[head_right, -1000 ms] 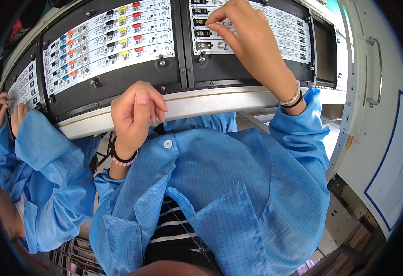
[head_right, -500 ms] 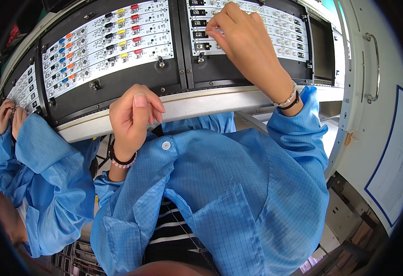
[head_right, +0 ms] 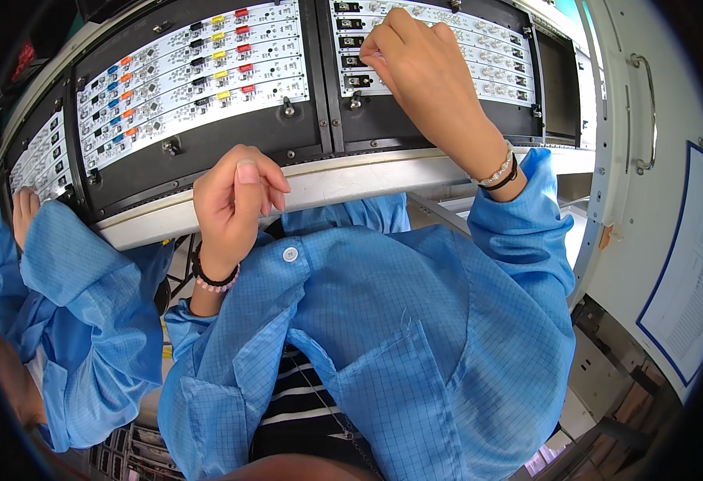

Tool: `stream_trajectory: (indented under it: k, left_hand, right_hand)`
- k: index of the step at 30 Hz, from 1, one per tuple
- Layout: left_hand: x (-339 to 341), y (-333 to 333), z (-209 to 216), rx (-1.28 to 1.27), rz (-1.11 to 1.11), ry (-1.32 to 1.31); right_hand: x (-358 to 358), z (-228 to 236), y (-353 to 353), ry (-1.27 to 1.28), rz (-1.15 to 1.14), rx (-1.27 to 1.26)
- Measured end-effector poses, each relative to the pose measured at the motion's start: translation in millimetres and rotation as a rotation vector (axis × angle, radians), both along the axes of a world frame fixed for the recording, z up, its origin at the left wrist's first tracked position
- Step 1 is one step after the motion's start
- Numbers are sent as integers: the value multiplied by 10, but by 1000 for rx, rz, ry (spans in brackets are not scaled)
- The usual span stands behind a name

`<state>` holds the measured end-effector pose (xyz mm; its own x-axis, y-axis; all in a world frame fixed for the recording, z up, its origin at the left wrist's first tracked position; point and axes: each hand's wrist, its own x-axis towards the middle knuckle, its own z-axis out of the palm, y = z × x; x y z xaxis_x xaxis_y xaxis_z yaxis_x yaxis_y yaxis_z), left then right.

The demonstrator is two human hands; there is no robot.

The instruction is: The person inserts small electronic components into circuit boards on an assembly line by hand, places a rectangular block onto the board, and works on the assembly using a handheld green tool.

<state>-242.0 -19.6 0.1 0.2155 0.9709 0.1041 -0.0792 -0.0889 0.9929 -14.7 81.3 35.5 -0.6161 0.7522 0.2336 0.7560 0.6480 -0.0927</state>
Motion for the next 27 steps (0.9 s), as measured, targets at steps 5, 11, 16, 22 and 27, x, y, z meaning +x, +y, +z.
stream_trajectory:
  k: [5, 11, 16, 22, 27]
  left_hand:
    - [-59, 9, 61, -32, -13, 15]
    - [-64, -3, 120, -26, -24, 15]
    - [-89, -16, 130, -44, -38, 14]
    - [-120, 7, 110, -17, -32, 19]
    - [-144, 4, 132, -2, -55, 50]
  right_hand:
    - [49, 58, 124, 5, 33, -59]
    - [-162, 207, 548, 144, 74, 70]
    - [-347, 28, 844, 60, 162, 51]
    - [-473, 23, 802, 4, 200, 18]
    - [-520, -70, 767, 17, 232, 29]
